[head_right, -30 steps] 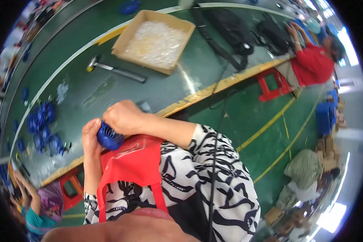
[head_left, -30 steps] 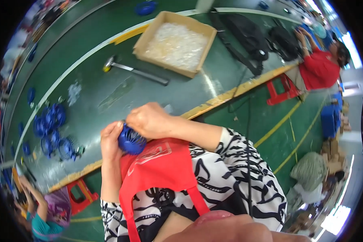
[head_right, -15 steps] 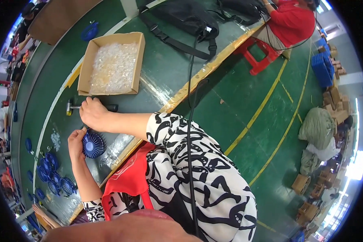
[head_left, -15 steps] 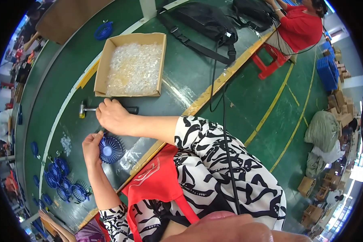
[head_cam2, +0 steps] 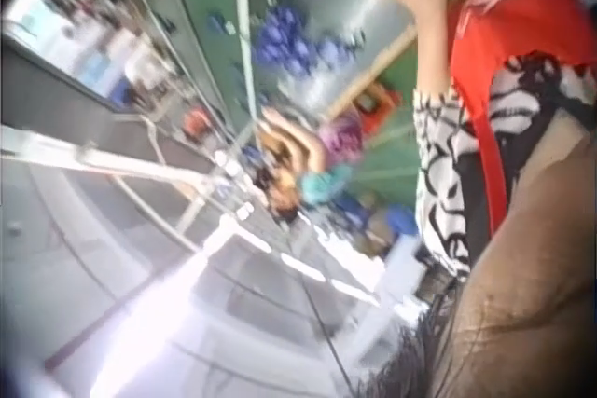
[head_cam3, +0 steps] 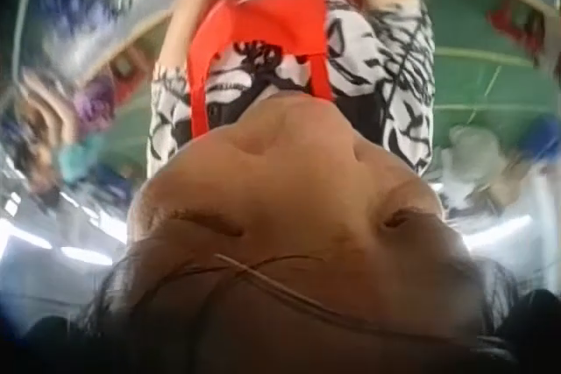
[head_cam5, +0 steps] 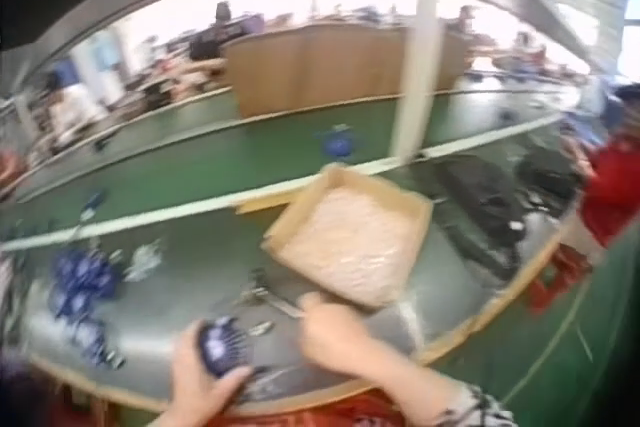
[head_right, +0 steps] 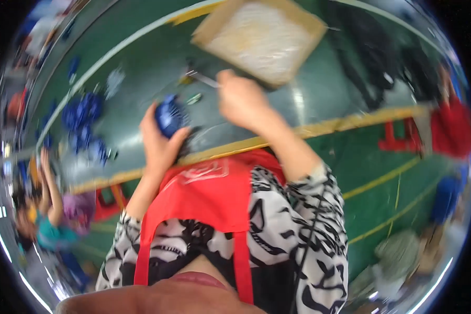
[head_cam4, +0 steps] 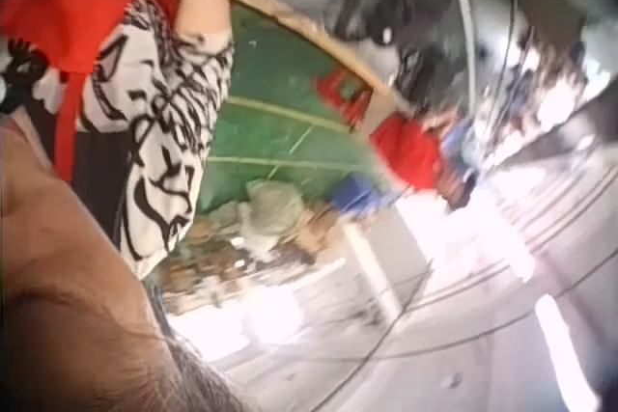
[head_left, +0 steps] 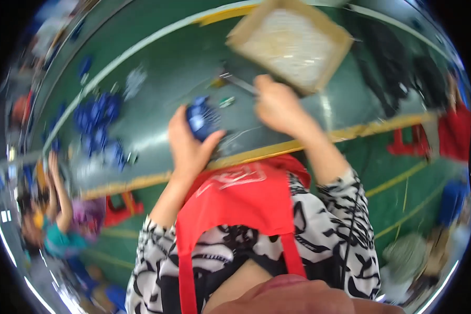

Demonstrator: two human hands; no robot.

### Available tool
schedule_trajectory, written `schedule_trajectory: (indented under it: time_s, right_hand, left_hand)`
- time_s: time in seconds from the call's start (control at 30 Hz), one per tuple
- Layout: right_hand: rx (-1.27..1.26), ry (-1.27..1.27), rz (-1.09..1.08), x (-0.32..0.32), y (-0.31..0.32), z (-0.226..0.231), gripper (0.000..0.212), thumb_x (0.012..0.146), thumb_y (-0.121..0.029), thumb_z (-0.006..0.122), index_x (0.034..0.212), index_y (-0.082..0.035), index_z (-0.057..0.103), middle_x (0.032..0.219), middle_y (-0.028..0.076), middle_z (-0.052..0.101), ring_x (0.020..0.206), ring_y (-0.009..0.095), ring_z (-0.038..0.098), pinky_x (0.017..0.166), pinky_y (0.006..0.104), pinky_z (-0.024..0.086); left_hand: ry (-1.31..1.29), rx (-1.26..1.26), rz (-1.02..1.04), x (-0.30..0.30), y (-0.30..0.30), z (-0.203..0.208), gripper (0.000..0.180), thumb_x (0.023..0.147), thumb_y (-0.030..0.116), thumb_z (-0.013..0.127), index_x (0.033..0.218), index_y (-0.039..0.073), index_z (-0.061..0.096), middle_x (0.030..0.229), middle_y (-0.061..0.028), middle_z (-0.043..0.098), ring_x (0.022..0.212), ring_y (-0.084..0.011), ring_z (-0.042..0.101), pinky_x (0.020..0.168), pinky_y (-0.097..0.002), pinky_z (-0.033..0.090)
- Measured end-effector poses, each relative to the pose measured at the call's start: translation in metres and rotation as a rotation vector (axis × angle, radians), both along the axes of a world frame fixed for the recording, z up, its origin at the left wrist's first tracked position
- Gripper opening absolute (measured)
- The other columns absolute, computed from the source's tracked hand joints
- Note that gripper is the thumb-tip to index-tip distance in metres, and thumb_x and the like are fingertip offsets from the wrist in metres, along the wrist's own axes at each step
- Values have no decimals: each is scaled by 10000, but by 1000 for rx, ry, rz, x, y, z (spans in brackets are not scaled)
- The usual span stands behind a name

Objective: The person assembles mini fan parts by taking fan covers from a conveyor belt, fitting small components into them by hand, tapping them with a hammer, and placing the assembled fan covers back onto the conveyor belt.

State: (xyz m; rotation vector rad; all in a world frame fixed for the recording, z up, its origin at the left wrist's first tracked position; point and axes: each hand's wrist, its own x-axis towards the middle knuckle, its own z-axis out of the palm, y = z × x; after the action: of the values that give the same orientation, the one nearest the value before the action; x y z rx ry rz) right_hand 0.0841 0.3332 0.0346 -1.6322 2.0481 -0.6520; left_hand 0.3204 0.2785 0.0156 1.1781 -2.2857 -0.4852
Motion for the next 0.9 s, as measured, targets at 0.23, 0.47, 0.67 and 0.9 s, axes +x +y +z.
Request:
schedule_trajectory:
  time_s: [0.23,0.47,0.67,0.9]
  right_hand:
    - [-324,-90,61,41,26,14,278,818,-69,634,1072,12,556,701,179,593,644,371,612,574,439,476]
    - [-484,243,116,62,18,0,298,788,-50,685,1080,-39,630,732,111,578,631,308,602,563,389,487]
    - [-852,-40,-88,57,21,58,234,893,-30,612,1112,50,609,859,98,629,707,184,589,642,291,499]
    - [-465,329,157,49,14,-14,285,828,-80,666,1107,-58,614,785,128,618,663,310,609,561,415,487]
  left_hand:
    - [50,-62,75,4,10,-8,1099,590,304,892,1406,-61,254,1261,-196,512,1171,-360,477,1024,-467,313]
    - [101,-63,50,10,11,-21,1145,581,301,896,1411,-102,218,1266,-212,512,1178,-361,474,1028,-475,300]
    - [122,-81,60,11,9,-18,1132,581,306,895,1402,-97,227,1271,-209,504,1176,-360,472,1021,-482,304]
    - [124,-71,45,11,6,-18,1111,590,307,888,1406,-80,242,1268,-200,505,1176,-358,471,1021,-478,310]
